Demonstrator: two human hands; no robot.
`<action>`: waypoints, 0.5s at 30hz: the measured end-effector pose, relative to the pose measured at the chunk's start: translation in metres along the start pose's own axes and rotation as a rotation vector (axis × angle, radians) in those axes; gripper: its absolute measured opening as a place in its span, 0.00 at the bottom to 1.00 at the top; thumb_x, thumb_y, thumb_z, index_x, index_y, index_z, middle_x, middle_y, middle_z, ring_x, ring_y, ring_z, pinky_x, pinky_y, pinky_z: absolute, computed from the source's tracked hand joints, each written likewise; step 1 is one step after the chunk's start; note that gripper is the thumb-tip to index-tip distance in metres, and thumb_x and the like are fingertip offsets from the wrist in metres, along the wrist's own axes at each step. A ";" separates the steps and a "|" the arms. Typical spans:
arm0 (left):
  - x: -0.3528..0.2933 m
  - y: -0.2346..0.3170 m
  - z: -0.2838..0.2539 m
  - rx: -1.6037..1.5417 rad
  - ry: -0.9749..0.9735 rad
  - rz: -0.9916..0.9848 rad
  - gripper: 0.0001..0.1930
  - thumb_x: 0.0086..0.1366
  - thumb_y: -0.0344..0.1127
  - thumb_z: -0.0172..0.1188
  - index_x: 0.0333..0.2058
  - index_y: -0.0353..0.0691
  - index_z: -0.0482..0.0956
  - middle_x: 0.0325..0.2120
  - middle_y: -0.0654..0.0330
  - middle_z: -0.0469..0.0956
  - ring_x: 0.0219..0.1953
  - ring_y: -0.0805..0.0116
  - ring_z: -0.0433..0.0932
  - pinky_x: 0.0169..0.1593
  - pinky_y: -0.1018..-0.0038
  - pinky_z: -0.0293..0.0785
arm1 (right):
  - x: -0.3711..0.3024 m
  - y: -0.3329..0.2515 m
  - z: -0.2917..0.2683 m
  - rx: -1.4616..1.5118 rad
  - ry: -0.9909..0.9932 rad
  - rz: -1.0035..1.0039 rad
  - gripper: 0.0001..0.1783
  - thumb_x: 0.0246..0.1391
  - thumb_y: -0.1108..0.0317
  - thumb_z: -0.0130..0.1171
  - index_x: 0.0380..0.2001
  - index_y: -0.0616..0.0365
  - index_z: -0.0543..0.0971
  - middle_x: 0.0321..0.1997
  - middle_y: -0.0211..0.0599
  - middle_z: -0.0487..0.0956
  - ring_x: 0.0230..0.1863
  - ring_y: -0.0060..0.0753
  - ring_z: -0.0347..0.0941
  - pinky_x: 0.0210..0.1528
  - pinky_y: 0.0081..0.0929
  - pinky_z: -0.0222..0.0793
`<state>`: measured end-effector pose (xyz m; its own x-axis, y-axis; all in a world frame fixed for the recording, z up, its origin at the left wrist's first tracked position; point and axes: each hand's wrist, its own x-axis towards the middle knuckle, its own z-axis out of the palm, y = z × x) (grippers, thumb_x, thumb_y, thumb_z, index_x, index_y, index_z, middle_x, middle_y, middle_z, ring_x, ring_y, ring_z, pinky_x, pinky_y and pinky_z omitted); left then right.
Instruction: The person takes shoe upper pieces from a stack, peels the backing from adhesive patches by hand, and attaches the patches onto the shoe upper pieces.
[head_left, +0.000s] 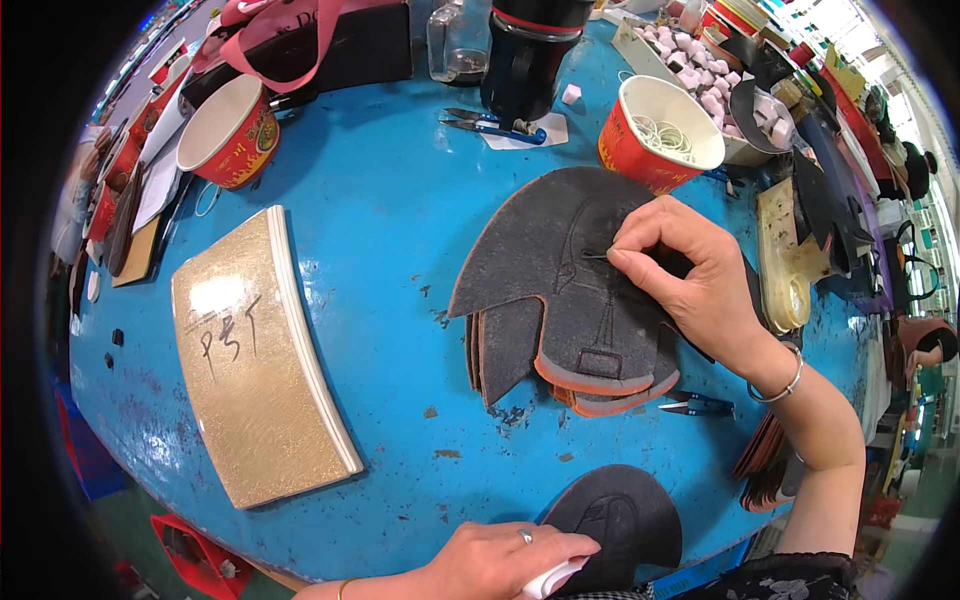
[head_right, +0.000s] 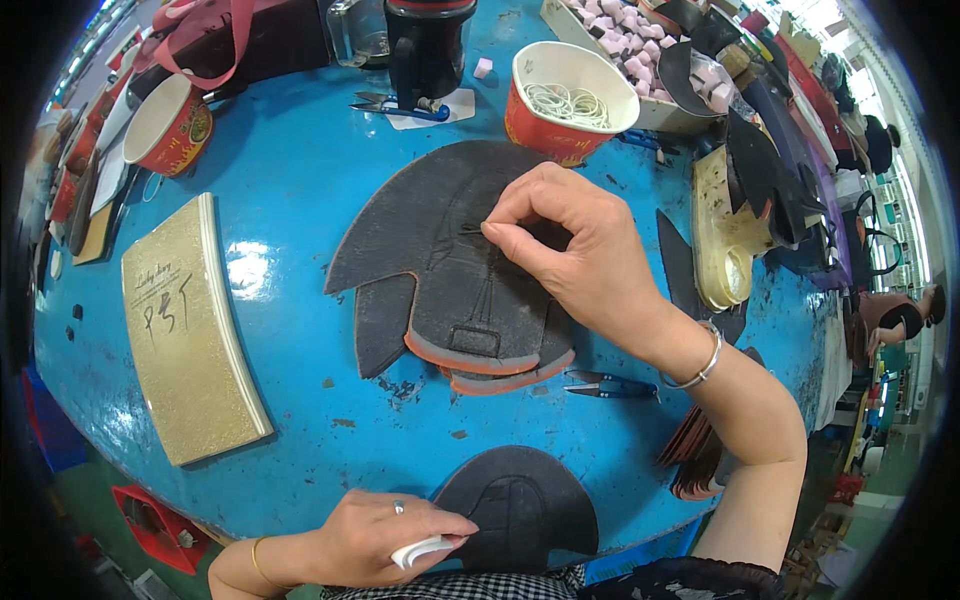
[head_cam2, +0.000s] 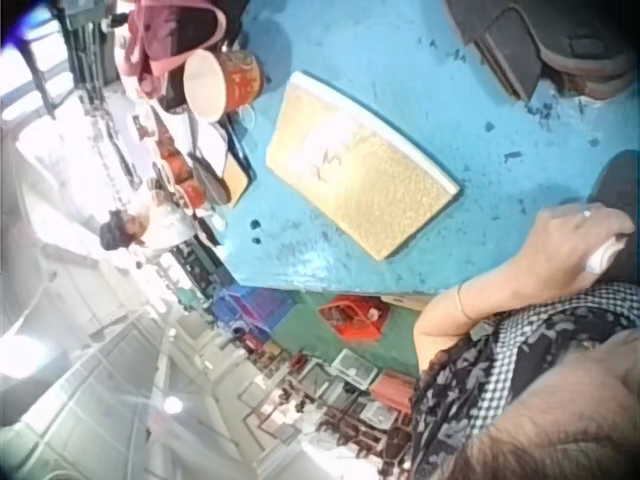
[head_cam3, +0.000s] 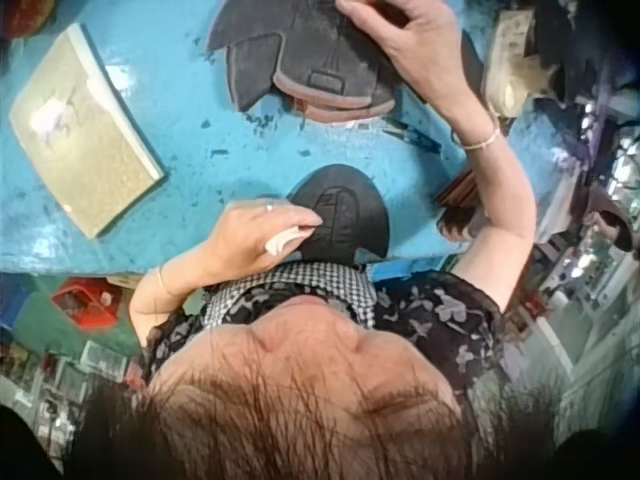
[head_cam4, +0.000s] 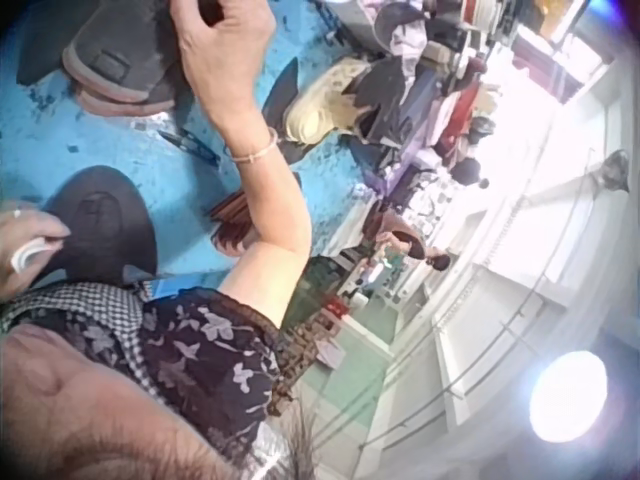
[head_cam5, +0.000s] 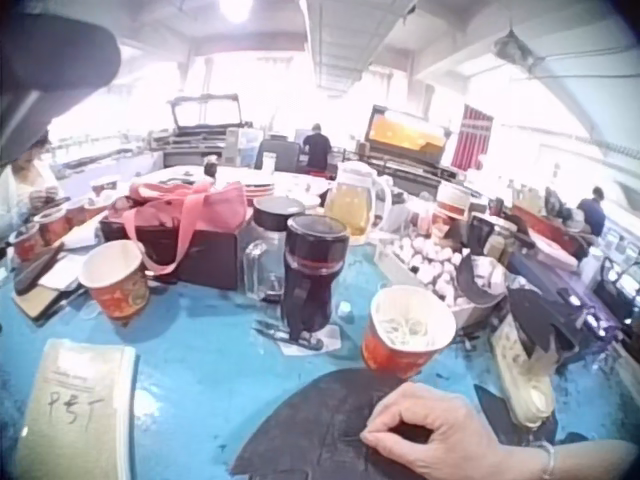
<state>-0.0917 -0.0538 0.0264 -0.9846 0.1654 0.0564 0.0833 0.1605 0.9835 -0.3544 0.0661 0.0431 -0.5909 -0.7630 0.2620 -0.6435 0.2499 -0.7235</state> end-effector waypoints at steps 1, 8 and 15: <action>0.000 0.000 0.000 0.024 -0.001 0.000 0.15 0.53 0.28 0.68 0.41 0.43 0.82 0.28 0.63 0.83 0.29 0.67 0.83 0.31 0.74 0.79 | -0.001 0.002 -0.001 -0.010 -0.008 -0.013 0.03 0.49 0.76 0.65 0.28 0.62 0.80 0.32 0.31 0.78 0.34 0.23 0.72 0.37 0.21 0.68; 0.000 -0.003 0.002 -0.006 -0.015 -0.009 0.15 0.54 0.29 0.68 0.43 0.43 0.82 0.27 0.63 0.83 0.28 0.68 0.83 0.29 0.75 0.78 | -0.005 0.006 0.000 0.009 -0.001 -0.025 0.03 0.47 0.76 0.66 0.27 0.61 0.80 0.32 0.33 0.79 0.36 0.30 0.73 0.40 0.26 0.69; 0.001 -0.006 0.005 0.069 0.050 0.071 0.14 0.53 0.27 0.68 0.40 0.41 0.80 0.31 0.59 0.82 0.30 0.61 0.82 0.32 0.71 0.77 | -0.004 0.007 -0.001 -0.090 -0.043 -0.080 0.04 0.46 0.76 0.66 0.27 0.60 0.80 0.33 0.32 0.79 0.37 0.32 0.73 0.40 0.27 0.69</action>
<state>-0.0922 -0.0499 0.0200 -0.9822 0.1302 0.1355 0.1616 0.2172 0.9627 -0.3576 0.0716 0.0376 -0.5157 -0.8072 0.2870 -0.7299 0.2385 -0.6406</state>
